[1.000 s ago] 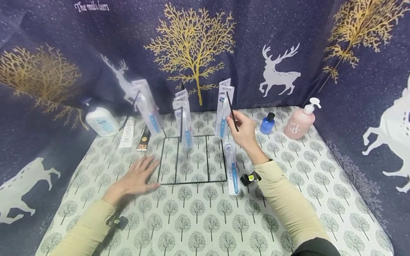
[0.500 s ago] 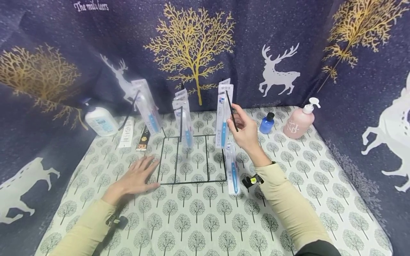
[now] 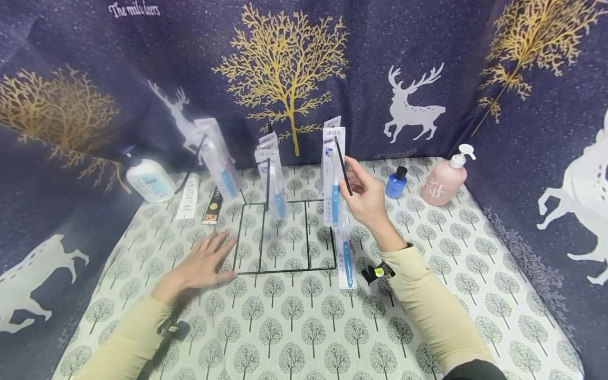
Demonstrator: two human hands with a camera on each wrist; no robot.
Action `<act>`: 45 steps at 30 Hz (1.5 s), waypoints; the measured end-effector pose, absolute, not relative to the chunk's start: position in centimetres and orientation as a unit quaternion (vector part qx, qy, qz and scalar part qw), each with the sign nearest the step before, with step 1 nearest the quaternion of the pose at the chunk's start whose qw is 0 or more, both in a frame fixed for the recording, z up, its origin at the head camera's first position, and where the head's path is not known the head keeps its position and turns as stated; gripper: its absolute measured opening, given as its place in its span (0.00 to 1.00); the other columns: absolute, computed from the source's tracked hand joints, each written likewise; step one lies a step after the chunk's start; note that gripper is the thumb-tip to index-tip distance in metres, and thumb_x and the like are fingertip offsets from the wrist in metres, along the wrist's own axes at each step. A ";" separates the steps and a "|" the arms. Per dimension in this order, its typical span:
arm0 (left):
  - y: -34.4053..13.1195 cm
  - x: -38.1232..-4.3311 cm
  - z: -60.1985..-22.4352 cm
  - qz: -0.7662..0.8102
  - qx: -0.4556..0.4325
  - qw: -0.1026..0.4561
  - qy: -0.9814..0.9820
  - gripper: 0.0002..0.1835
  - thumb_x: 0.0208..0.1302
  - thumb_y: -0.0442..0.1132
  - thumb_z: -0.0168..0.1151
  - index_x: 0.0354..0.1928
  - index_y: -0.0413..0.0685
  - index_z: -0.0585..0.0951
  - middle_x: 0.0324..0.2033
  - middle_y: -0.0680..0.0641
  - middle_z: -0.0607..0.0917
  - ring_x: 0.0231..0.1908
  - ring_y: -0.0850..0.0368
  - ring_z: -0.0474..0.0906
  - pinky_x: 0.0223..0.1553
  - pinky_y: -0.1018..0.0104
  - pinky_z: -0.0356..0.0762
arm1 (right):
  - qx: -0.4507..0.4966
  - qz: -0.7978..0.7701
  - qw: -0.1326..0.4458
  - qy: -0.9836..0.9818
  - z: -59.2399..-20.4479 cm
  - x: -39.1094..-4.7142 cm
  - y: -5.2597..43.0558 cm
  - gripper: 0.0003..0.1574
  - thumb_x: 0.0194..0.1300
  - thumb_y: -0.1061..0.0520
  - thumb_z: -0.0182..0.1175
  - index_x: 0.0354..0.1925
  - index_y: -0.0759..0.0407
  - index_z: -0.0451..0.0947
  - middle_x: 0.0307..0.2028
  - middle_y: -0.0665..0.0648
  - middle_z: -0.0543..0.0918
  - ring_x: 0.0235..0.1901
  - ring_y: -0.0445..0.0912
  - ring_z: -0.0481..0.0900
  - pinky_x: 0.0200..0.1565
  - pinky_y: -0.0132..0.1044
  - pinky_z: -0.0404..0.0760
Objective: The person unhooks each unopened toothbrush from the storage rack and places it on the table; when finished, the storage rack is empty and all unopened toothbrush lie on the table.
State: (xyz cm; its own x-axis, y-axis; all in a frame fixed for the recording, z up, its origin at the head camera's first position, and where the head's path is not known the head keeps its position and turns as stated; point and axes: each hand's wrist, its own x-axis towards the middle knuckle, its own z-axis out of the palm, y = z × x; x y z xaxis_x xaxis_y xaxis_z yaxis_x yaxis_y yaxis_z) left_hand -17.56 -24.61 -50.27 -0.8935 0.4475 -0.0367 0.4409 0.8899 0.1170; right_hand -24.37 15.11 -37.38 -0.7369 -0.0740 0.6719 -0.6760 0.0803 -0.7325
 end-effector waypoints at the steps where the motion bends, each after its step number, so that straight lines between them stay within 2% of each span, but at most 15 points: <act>1: -24.6 -17.5 -50.3 0.053 0.229 0.031 0.971 0.49 0.52 0.75 0.44 0.71 0.56 0.50 0.71 0.45 0.46 0.69 0.39 0.42 0.64 0.35 0.46 | 0.271 0.622 0.243 -0.694 -37.4 -24.2 15.1 0.31 0.54 0.77 0.54 0.57 0.69 0.69 0.29 0.73 0.77 0.23 0.45 0.77 0.19 0.24 0.72; 11: -24.5 -17.5 -50.3 0.047 0.229 0.034 0.972 0.49 0.52 0.75 0.44 0.71 0.55 0.49 0.71 0.45 0.45 0.69 0.40 0.42 0.64 0.36 0.45 | 0.296 0.646 0.249 -0.659 -37.5 -22.9 15.5 0.32 0.49 0.82 0.52 0.56 0.76 0.67 0.29 0.62 0.81 0.25 0.41 0.78 0.28 0.25 0.80; 21: -24.6 -17.5 -50.4 0.047 0.228 0.040 0.972 0.49 0.53 0.74 0.44 0.71 0.55 0.49 0.71 0.45 0.45 0.69 0.39 0.42 0.64 0.36 0.45 | 0.318 0.651 0.249 -0.643 -37.5 -21.4 16.0 0.33 0.47 0.84 0.51 0.55 0.79 0.66 0.32 0.62 0.83 0.26 0.42 0.79 0.29 0.28 0.82; 25: -24.6 -17.5 -50.4 0.047 0.228 0.039 0.972 0.49 0.53 0.74 0.45 0.71 0.55 0.50 0.71 0.45 0.45 0.69 0.39 0.42 0.64 0.36 0.45 | 0.324 0.645 0.249 -0.646 -38.0 -21.1 16.5 0.34 0.46 0.85 0.52 0.55 0.79 0.66 0.33 0.67 0.82 0.26 0.43 0.81 0.29 0.28 0.82; 29: -24.5 -17.6 -50.3 0.048 0.229 0.038 0.972 0.49 0.53 0.74 0.46 0.71 0.54 0.50 0.71 0.44 0.46 0.68 0.39 0.43 0.64 0.35 0.45 | 0.329 0.633 0.256 -0.653 -38.9 -21.1 17.2 0.35 0.44 0.85 0.53 0.55 0.79 0.66 0.28 0.72 0.81 0.26 0.42 0.81 0.29 0.28 0.81; 35: -24.4 -17.7 -50.3 0.050 0.237 0.027 0.970 0.49 0.53 0.73 0.47 0.70 0.52 0.52 0.71 0.42 0.48 0.68 0.37 0.45 0.63 0.34 0.46 | 0.341 0.621 0.273 -0.651 -38.8 -20.2 17.4 0.34 0.42 0.85 0.54 0.53 0.81 0.67 0.26 0.69 0.81 0.25 0.41 0.79 0.29 0.27 0.81; 39: -24.4 -17.7 -50.2 0.045 0.236 0.031 0.970 0.49 0.53 0.73 0.46 0.70 0.51 0.52 0.71 0.43 0.47 0.68 0.37 0.45 0.63 0.34 0.45 | 0.357 0.630 0.268 -0.636 -38.0 -19.1 17.3 0.34 0.41 0.86 0.52 0.52 0.84 0.66 0.26 0.69 0.80 0.25 0.43 0.79 0.29 0.27 0.80; 45: -24.6 -17.7 -50.2 0.047 0.232 0.036 0.971 0.48 0.54 0.72 0.46 0.70 0.51 0.51 0.71 0.43 0.46 0.68 0.37 0.44 0.63 0.34 0.45 | 0.365 0.636 0.262 -0.627 -38.6 -18.8 17.8 0.34 0.41 0.85 0.52 0.52 0.84 0.65 0.27 0.64 0.82 0.26 0.42 0.79 0.30 0.26 0.81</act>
State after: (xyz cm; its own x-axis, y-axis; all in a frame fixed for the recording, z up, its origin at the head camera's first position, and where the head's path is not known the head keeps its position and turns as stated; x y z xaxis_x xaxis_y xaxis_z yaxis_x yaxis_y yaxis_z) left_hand -17.66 -24.58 -50.23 -0.8900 0.4533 -0.0482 0.4465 0.8882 0.1084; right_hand -18.79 17.84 -38.63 -0.5959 -0.1251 0.7932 -0.7913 -0.0766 -0.6066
